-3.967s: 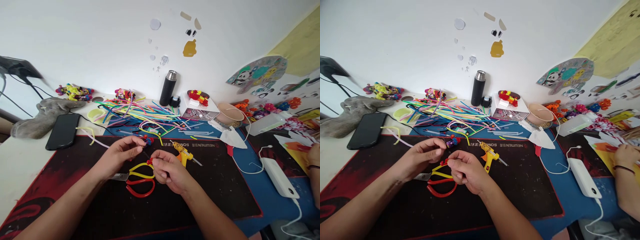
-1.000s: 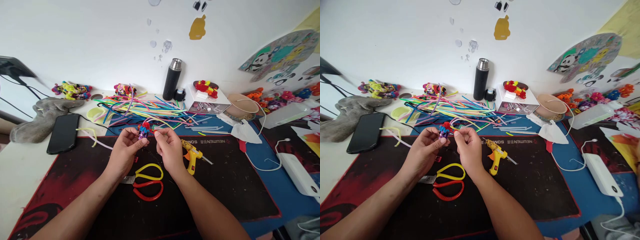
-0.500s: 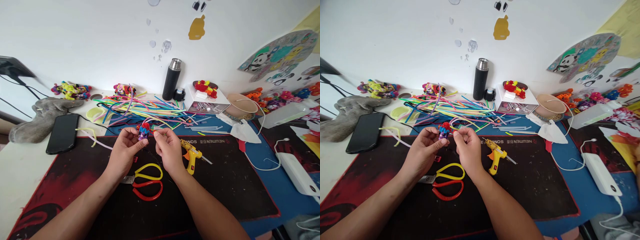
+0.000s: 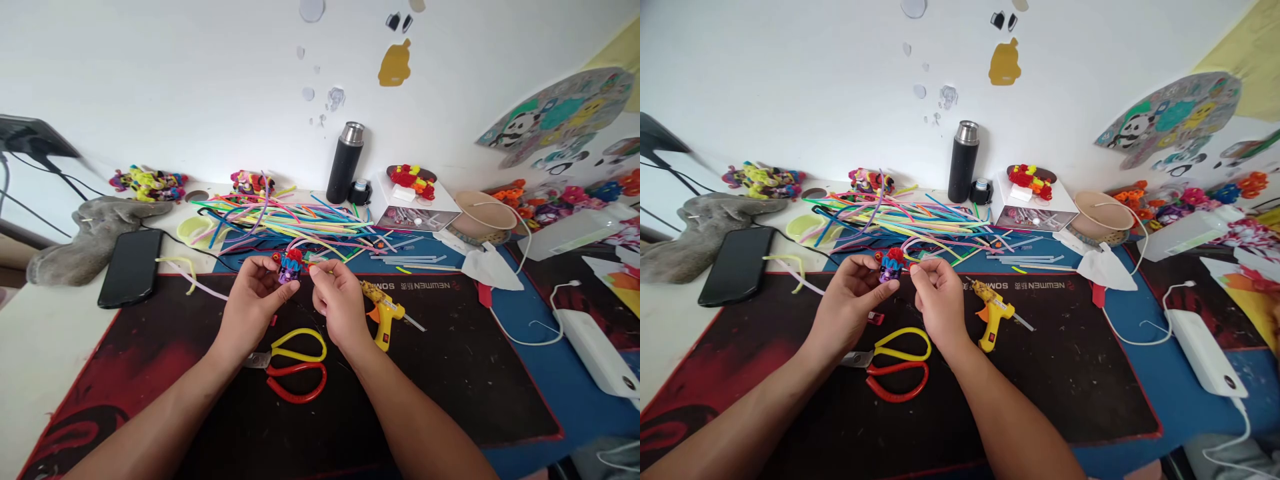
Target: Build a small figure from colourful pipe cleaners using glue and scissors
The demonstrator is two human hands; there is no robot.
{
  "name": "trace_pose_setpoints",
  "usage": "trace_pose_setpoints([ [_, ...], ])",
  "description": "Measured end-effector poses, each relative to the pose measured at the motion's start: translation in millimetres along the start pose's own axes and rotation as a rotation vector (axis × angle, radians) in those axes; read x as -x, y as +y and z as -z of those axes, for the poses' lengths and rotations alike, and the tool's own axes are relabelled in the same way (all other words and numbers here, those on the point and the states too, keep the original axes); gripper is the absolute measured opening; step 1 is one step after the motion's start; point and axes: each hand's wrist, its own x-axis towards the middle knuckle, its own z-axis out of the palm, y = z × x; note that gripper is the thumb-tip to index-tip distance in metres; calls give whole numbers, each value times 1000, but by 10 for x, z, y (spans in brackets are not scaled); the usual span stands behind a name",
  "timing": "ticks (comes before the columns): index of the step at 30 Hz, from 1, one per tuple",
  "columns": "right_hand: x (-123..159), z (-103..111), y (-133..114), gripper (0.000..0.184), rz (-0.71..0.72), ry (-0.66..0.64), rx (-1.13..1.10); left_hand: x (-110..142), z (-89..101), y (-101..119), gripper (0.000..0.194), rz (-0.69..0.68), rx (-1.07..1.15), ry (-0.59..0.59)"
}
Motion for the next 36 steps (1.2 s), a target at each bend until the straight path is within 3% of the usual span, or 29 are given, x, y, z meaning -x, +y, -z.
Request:
trace_pose_setpoints([
  [27,16,27,14,44,-32,-79,-49,-9,3,-4,49,3,31,-7],
  [36,27,24,22,36,-29,-66,-19,32,-25,47,50,-23,-47,-4],
])
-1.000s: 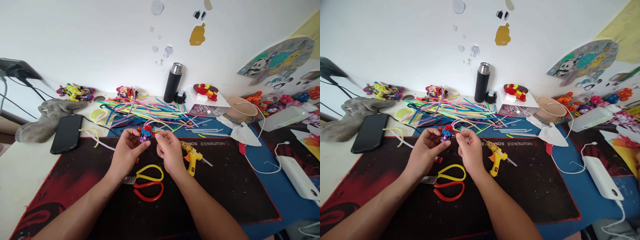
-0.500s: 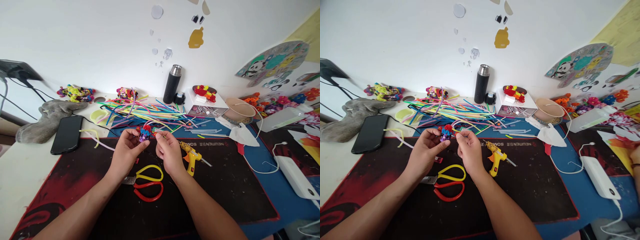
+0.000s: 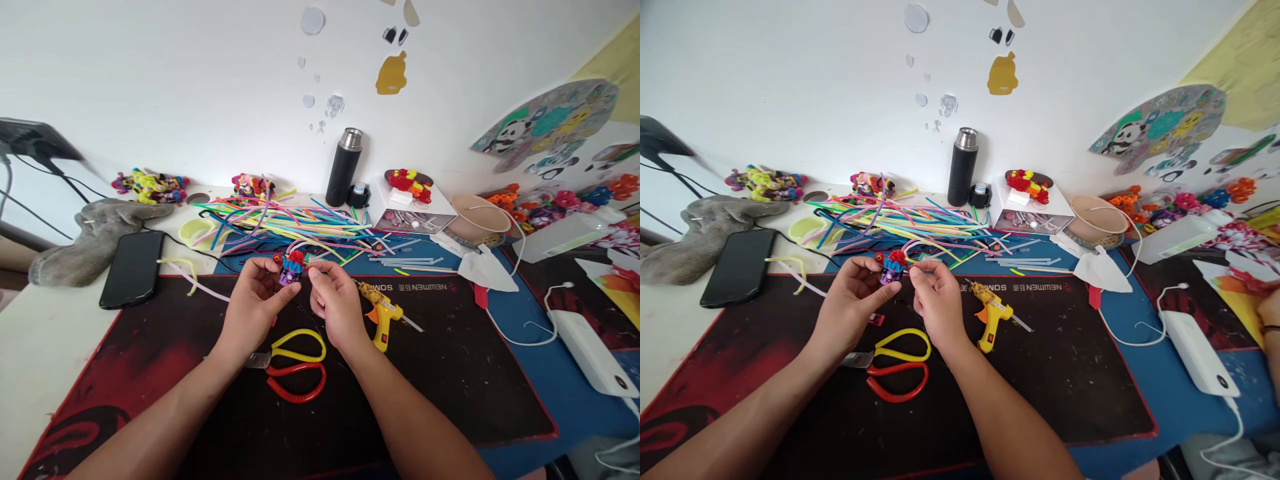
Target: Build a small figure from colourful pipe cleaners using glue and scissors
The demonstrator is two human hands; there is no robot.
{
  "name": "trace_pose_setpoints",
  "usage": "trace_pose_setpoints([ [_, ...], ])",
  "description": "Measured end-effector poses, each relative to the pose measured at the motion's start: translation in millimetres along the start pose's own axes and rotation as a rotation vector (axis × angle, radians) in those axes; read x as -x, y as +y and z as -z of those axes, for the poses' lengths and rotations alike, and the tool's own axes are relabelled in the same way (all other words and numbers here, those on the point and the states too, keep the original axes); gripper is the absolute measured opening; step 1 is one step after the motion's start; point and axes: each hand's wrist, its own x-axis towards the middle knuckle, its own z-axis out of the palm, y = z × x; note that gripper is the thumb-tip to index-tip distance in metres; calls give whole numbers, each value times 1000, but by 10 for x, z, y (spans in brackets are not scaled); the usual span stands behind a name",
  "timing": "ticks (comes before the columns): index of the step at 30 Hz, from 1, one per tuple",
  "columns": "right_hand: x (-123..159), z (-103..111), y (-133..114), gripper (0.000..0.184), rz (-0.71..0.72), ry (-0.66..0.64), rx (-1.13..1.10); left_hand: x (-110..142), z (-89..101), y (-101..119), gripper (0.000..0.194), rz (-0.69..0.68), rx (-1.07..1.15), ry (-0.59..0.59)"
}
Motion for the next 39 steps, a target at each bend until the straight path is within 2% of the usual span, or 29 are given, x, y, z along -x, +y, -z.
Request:
trace_pose_setpoints([
  [26,-8,5,25,31,10,28,29,26,-5,-26,45,-45,-96,-40],
  [39,44,12,0,43,-23,-15,-11,19,-10,-16,46,-79,-74,1],
])
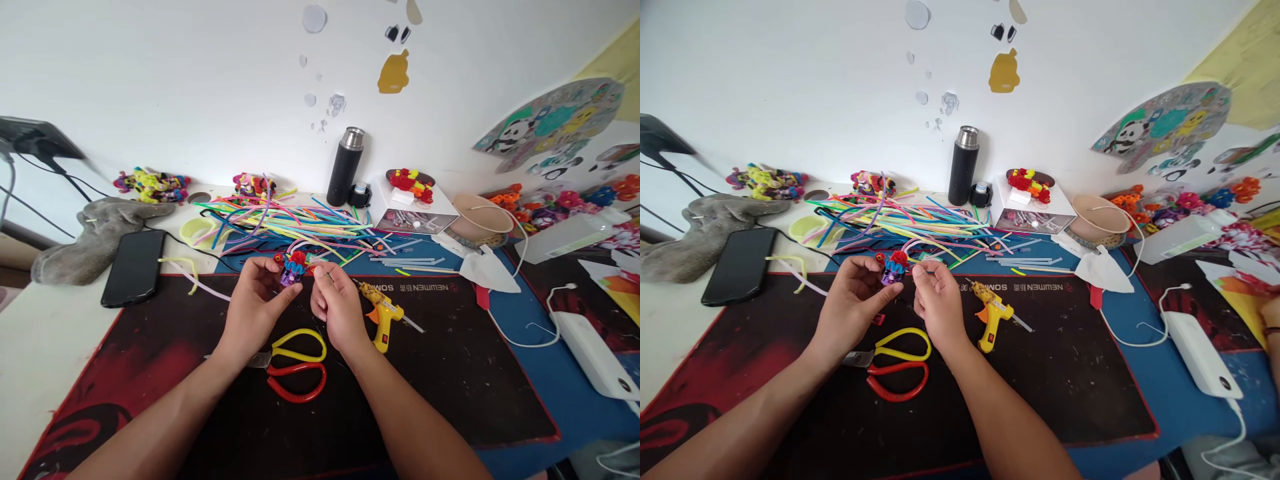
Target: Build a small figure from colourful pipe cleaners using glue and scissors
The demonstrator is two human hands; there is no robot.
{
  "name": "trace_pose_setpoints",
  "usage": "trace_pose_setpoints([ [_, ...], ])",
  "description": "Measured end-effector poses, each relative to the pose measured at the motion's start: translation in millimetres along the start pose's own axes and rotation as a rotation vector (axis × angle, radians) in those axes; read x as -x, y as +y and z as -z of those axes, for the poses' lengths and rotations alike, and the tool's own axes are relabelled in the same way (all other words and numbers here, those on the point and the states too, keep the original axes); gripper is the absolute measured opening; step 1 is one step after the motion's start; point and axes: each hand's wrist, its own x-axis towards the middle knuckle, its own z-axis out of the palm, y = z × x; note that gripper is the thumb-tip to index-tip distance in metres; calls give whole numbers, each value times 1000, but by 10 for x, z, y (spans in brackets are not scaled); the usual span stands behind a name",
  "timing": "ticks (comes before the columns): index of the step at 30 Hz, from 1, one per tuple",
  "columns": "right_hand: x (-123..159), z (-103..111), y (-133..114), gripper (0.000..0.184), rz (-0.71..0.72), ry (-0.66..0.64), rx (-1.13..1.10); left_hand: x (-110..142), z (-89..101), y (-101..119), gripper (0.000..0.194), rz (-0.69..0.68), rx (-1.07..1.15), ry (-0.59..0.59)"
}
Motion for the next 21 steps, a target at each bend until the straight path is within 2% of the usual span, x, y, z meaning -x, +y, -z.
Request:
trace_pose_setpoints([
  [7,33,24,57,44,-63,-92,-15,2,16,-12,44,-47,-53,27],
  [12,37,20,100,46,-139,-184,-34,17,27,-46,40,-67,-93,4],
  [21,21,6,85,41,-175,-149,-84,54,45,-67,33,-102,-278,-7],
])
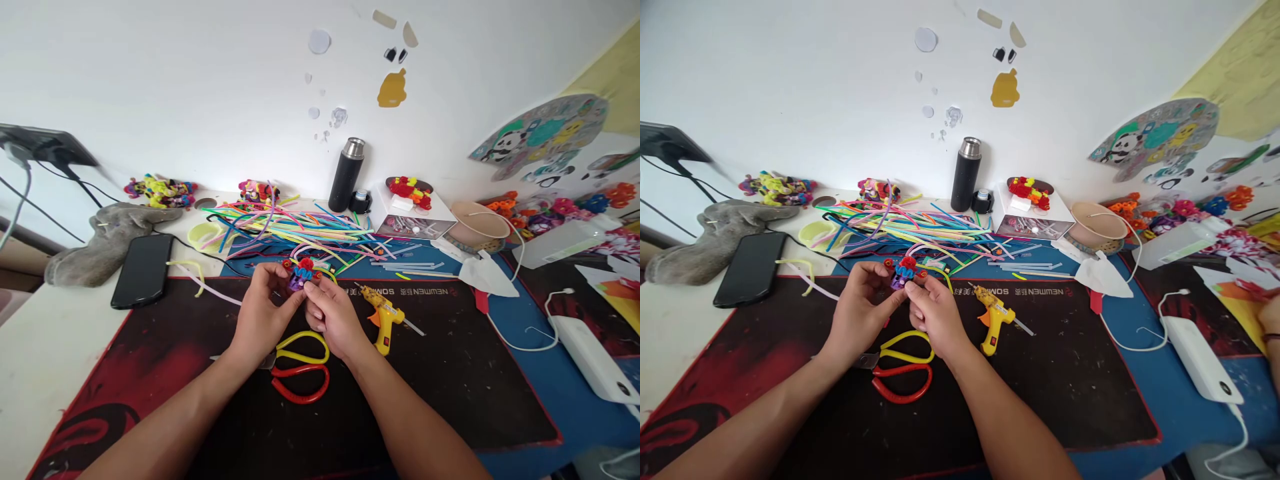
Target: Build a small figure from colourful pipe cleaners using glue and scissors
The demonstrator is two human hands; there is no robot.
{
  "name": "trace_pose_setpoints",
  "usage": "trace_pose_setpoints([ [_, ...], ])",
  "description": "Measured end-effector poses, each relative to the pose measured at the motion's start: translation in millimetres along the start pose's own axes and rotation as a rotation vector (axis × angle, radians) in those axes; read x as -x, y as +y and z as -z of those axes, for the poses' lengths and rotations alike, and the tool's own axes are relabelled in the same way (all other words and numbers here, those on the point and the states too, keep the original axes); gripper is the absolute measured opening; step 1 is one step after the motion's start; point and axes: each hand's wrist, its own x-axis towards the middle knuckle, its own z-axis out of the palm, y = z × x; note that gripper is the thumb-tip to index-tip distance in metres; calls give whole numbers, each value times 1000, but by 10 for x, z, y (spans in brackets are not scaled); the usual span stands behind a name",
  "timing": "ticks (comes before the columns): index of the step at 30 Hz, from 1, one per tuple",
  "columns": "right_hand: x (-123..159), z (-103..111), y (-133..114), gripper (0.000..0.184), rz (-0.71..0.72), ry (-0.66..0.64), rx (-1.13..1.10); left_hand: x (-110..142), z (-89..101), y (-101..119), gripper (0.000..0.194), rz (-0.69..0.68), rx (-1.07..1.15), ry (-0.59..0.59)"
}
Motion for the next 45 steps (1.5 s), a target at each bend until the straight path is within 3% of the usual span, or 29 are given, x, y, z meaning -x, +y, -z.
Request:
trace_pose_setpoints([
  [9,5,25,-64,41,31,22,10,26,-6,59,38,-27,3,-83],
  [13,8,62,-98,40,57,27,15,34,-1,97,34,-32,124,-137],
  [16,16,69,-119,39,62,8,14,4,-3,140,23,28,288,-141],
  [22,23,62,-120,38,51,-19,29,-63,-9,167,34,192,470,-137],
  [31,24,72,-106,35,62,-24,56,-68,-1,206,43,348,574,-121],
  [45,24,64,-93,36,48,2,64,-72,-14,159,35,337,678,-119],
])
